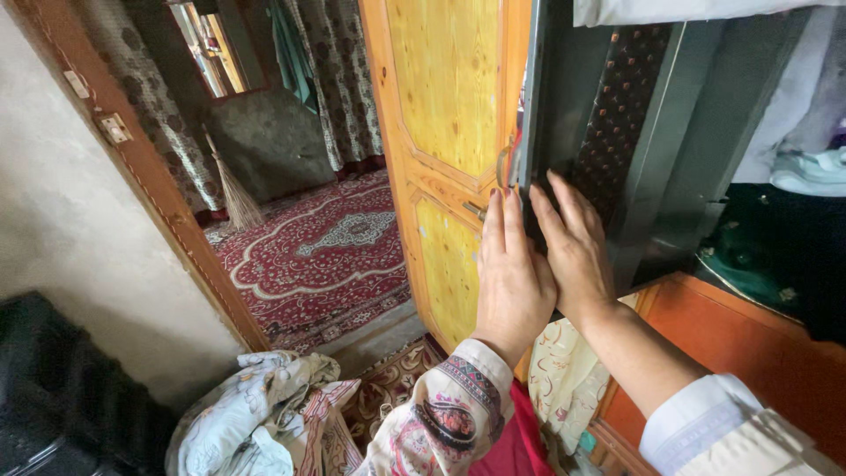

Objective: The person opens a metal wardrobe, removes several pieces of clothing, and places them on a nearby bed.

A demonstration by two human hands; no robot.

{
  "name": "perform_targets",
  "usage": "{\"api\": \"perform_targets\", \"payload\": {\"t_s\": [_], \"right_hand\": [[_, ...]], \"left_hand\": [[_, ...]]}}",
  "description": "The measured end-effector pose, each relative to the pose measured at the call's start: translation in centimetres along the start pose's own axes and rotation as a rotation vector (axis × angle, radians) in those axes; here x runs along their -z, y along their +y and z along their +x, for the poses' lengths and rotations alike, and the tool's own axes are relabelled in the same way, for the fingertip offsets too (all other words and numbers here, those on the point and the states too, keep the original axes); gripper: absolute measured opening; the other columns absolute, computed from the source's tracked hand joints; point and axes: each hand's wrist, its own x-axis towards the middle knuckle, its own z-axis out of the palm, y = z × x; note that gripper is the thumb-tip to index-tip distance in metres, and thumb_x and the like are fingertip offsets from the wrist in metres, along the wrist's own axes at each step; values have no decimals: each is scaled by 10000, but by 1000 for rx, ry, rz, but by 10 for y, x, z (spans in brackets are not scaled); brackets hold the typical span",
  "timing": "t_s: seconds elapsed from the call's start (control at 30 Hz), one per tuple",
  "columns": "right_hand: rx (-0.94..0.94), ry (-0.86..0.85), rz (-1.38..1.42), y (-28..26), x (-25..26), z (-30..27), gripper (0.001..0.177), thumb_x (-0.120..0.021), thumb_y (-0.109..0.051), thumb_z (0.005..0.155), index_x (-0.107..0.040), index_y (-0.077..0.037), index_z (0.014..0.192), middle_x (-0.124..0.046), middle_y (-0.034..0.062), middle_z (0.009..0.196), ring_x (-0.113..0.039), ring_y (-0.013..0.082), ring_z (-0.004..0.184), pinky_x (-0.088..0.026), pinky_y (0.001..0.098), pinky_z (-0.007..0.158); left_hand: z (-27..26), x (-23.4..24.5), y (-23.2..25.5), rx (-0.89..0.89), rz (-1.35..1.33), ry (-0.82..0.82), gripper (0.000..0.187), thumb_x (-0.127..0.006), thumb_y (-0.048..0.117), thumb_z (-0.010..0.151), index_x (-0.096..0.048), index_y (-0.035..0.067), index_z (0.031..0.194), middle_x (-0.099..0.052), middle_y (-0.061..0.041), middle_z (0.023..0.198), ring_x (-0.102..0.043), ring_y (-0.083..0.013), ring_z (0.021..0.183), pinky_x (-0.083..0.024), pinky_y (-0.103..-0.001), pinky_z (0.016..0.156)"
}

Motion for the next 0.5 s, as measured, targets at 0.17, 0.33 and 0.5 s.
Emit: {"api": "perform_targets", "payload": {"t_s": [0.17,0.33,0.5], "right_hand": [[-61,-42,-49,2,19,-15,596,-585,-120,931,-469,-56,1512,-382,164,1610,-358,358,1498,-261,629,1204],[-62,-77,-34,2,38,-22,634,-583,-105,896,-454,-53,1515,-375,178,1599,-352,372,1485,-255,624,1192],[-28,-67,-57,2,50,-27,609,-585,-117,904,-457,-46,1496,-368,178,1609,-351,370,1491,-252,627,1204]], "left_hand": [[-10,-4,24,-4,-24,-25,747,-525,-46,845,-313,-79,1561,-332,-356,1602,-374,-511,1476,-313,-526,1230],[-15,-7,41,7,1,-30,745,-533,-39,845,-323,-69,1559,-326,-352,1599,-371,-515,1463,-310,-537,1217],[-18,-5,55,-54,107,-8,704,-553,-5,885,-340,-48,1554,-321,-340,1606,-361,-508,1483,-289,-574,1235]]}}
